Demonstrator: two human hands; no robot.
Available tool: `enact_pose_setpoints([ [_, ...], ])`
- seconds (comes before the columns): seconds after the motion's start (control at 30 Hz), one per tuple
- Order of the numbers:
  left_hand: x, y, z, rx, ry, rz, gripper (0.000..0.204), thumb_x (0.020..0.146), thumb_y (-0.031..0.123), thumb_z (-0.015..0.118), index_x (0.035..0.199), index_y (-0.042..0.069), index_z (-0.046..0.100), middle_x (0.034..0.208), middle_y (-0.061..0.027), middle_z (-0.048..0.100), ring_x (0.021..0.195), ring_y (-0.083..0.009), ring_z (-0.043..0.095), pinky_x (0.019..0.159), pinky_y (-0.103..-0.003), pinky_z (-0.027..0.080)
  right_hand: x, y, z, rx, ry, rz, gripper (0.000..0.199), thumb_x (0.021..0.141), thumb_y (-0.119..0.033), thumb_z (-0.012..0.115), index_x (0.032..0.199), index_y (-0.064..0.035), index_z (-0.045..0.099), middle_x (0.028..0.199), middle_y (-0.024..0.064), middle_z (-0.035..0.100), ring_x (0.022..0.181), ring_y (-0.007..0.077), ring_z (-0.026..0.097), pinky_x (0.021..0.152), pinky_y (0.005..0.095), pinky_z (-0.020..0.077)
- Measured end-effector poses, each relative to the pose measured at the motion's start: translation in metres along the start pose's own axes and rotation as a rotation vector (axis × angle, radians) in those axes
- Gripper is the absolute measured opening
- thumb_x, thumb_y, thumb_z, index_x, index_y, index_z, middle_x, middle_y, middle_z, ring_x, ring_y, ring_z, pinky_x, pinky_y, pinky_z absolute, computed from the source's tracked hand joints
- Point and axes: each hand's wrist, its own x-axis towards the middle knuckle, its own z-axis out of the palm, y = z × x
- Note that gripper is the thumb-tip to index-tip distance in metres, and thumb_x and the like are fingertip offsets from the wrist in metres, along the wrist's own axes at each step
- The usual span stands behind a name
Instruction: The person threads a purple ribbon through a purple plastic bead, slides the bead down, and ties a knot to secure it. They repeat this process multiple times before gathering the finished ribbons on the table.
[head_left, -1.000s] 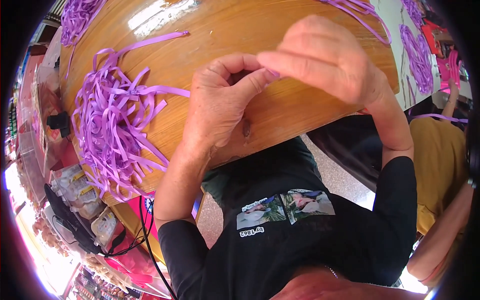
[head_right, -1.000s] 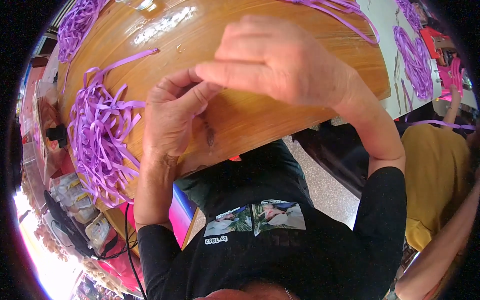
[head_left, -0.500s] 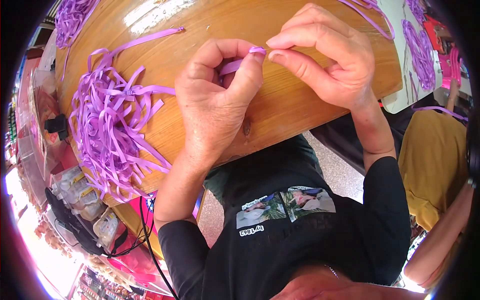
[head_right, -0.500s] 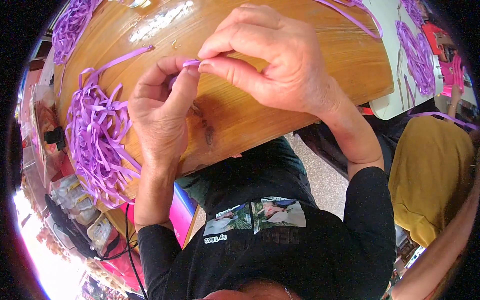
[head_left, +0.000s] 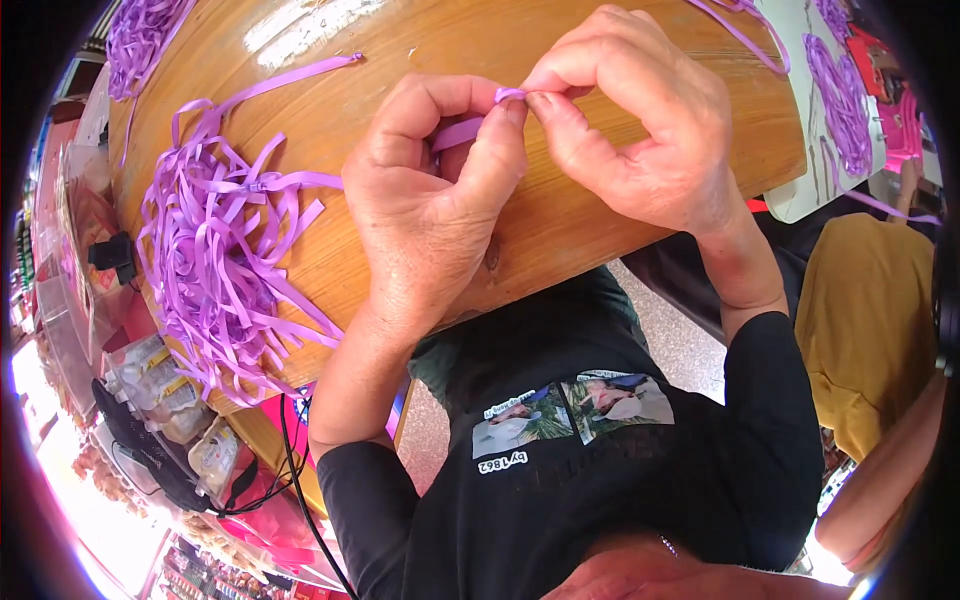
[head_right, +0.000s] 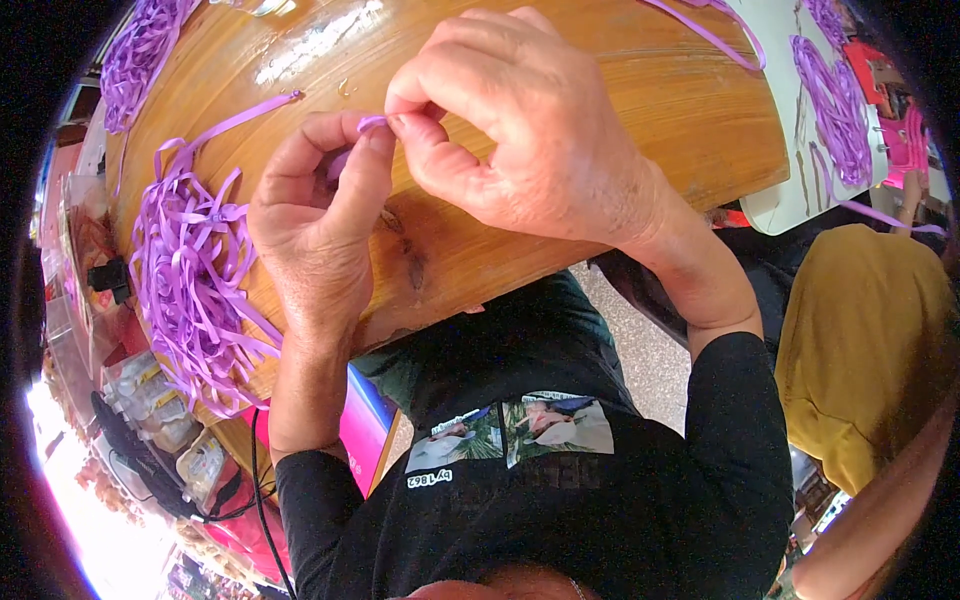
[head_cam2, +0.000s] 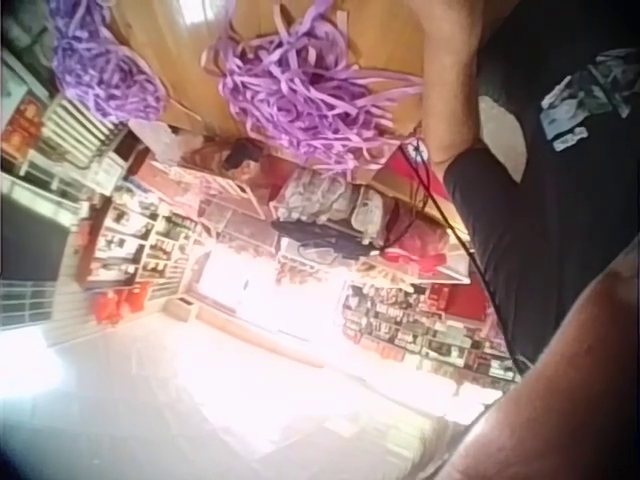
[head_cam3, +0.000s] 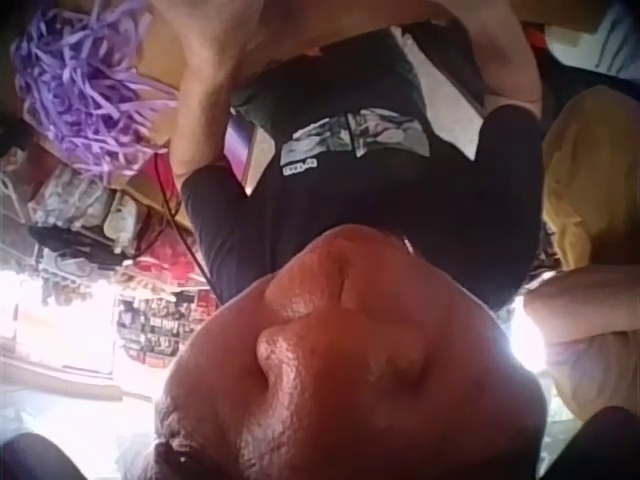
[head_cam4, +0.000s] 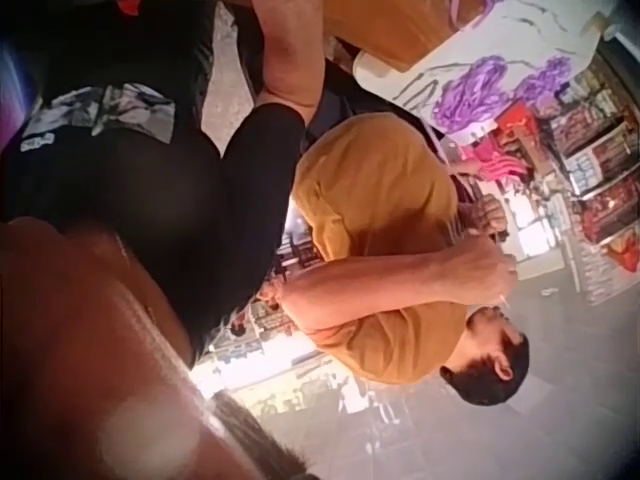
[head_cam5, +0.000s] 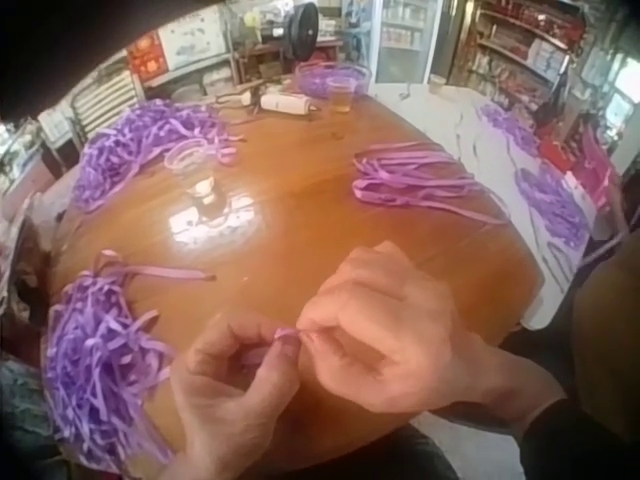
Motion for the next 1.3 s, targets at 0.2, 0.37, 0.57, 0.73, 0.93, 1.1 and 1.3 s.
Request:
enact_pose_setpoints([
  [0.2, 0.001, -0.002, 0.003, -0.133, -0.063, 0.117, 0.009, 0.084, -0.003, 0.067, 0.093, -0.002, 0.063, 0.088, 0.0012, 0.058, 0.076, -0.0029, 0.053, 0.067, -0.016, 0.043, -0.002, 0.061, 0.029, 0.568, 0.096, -0.514, 0.003, 0.08, -0.004, 0.064, 0.082, -0.0051, 0.062, 0.077, 0.0069, 0.061, 0.071, 0.0178, 0.06, 0.067, 0.0266, 0.0468],
  [0.37, 0.003, -0.001, -0.006, -0.347, -0.13, 0.013, 0.012, 0.084, -0.006, 0.065, 0.095, -0.001, 0.064, 0.09, 0.0002, 0.058, 0.075, -0.004, 0.052, 0.066, -0.016, 0.042, -0.009, 0.024, 0.009, 0.628, -0.234, 0.669, 0.005, 0.085, -0.01, 0.063, 0.085, -0.0056, 0.062, 0.08, 0.0032, 0.062, 0.077, 0.0116, 0.06, 0.071, 0.0242, 0.0473],
  [0.57, 0.005, -0.003, -0.008, -0.485, -0.175, -0.12, 0.012, 0.087, 0.0, 0.064, 0.099, 0.0, 0.063, 0.086, 0.0003, 0.058, 0.07, -0.0055, 0.047, 0.063, -0.019, 0.038, -0.006, 0.013, 0.002, 0.55, -0.147, 0.431, 0.006, 0.085, -0.009, 0.064, 0.088, -0.0041, 0.063, 0.084, 0.0062, 0.064, 0.078, 0.0148, 0.061, 0.071, 0.0247, 0.0476],
  [0.73, 0.004, 0.002, -0.007, -0.42, -0.127, -0.168, 0.014, 0.09, 0.007, 0.061, 0.103, 0.001, 0.062, 0.078, 0.0034, 0.052, 0.066, -0.0064, 0.042, 0.061, -0.021, 0.034, -0.001, -0.003, -0.003, 0.256, 0.016, 0.187, 0.01, 0.081, -0.003, 0.066, 0.091, -0.0027, 0.064, 0.084, 0.0107, 0.064, 0.076, 0.021, 0.063, 0.066, 0.0255, 0.0486],
  [0.93, 0.006, -0.004, -0.01, -0.566, -0.17, -0.141, 0.014, 0.086, -0.002, 0.066, 0.1, -0.001, 0.065, 0.089, -0.0014, 0.063, 0.067, -0.0032, 0.048, 0.058, -0.017, 0.037, -0.005, 0.017, 0.004, 0.114, 0.075, -0.169, 0.012, 0.079, 0.0, 0.067, 0.091, -0.0026, 0.067, 0.084, 0.0103, 0.064, 0.075, 0.0223, 0.063, 0.062, 0.0269, 0.0486],
  [1.1, 0.004, -0.001, -0.011, -0.514, -0.145, -0.143, 0.015, 0.085, -0.005, 0.065, 0.099, -0.001, 0.065, 0.09, -0.0013, 0.064, 0.078, -0.0055, 0.055, 0.071, -0.018, 0.043, 0.002, -0.001, -0.012, 0.262, -0.058, 0.142, 0.011, 0.077, 0.002, 0.067, 0.087, -0.0027, 0.068, 0.082, 0.0092, 0.066, 0.071, 0.0214, 0.063, 0.06, 0.0276, 0.0472],
  [1.3, 0.005, 0.0, -0.009, -0.458, -0.207, -0.139, 0.012, 0.085, -0.003, 0.066, 0.098, -0.001, 0.064, 0.09, -0.0003, 0.063, 0.082, -0.0051, 0.055, 0.074, -0.018, 0.044, -0.002, 0.017, -0.011, 0.12, -0.042, -0.137, 0.011, 0.076, 0.0, 0.069, 0.086, -0.0029, 0.067, 0.081, 0.0093, 0.066, 0.071, 0.0229, 0.063, 0.062, 0.029, 0.0457],
])
